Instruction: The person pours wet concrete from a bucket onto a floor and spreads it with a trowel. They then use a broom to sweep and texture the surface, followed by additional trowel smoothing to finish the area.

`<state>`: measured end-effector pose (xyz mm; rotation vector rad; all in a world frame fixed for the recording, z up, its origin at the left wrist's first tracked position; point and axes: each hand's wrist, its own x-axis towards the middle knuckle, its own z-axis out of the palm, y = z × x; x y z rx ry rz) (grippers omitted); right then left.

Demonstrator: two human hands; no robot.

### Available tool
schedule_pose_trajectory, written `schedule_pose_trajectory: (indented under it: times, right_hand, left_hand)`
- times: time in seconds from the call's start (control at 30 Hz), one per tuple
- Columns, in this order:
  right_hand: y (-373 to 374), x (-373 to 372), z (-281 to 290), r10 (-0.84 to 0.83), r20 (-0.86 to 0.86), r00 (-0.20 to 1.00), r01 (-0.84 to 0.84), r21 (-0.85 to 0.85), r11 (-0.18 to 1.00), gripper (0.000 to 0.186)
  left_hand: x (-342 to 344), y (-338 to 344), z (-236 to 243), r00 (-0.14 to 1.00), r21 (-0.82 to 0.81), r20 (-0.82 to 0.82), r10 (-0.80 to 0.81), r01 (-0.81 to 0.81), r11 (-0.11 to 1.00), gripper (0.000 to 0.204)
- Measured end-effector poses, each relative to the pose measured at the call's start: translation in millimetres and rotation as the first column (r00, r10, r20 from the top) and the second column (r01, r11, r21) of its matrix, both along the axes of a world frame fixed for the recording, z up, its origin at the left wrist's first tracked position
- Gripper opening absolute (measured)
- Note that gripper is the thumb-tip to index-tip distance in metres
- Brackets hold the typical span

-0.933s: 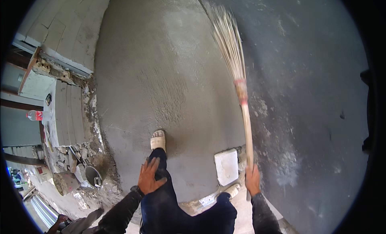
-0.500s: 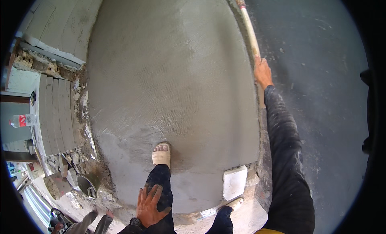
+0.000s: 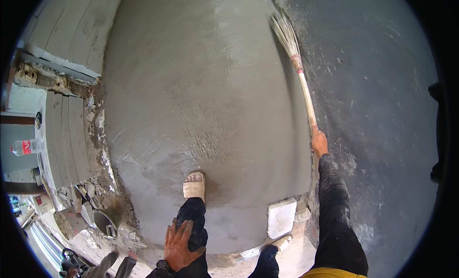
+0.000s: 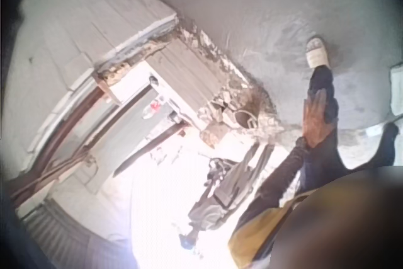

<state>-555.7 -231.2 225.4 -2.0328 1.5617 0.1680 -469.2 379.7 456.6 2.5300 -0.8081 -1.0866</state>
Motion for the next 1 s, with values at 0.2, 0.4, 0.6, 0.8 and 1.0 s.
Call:
schedule_pose_trajectory:
  times: [0.2, 0.4, 0.6, 0.8, 1.0]
  right_hand:
    - [49, -136, 11, -0.042, -0.060, 0.997, 0.046, 0.068, 0.997, 0.085]
    - [113, -285, 12, -0.055, -0.074, 0.996, 0.066, 0.151, 0.986, 0.085]
    - [179, -441, 1, -0.094, -0.131, 0.987, 0.119, 0.199, 0.973, 0.084]
    - [245, -597, -3, -0.078, -0.144, 0.987, 0.104, 0.187, 0.977, 0.074]
    - [308, -753, 31, -0.116, -0.348, 0.930, 0.201, 0.218, 0.955, 0.072]
  left_hand:
    - [-44, 2, -8, 0.997, 0.066, -0.006, -0.080, 0.080, 0.995, 0.101]
    - [-91, 2, -11, 0.976, 0.114, 0.046, -0.213, 0.207, 0.972, 0.100]
    - [-132, -2, -20, 0.956, 0.150, 0.080, -0.284, 0.270, 0.951, 0.097]
    - [-176, -5, -29, 0.919, 0.238, 0.110, -0.378, 0.345, 0.908, 0.098]
    - [-219, -5, -42, 0.871, 0.257, 0.148, -0.469, 0.425, 0.868, 0.100]
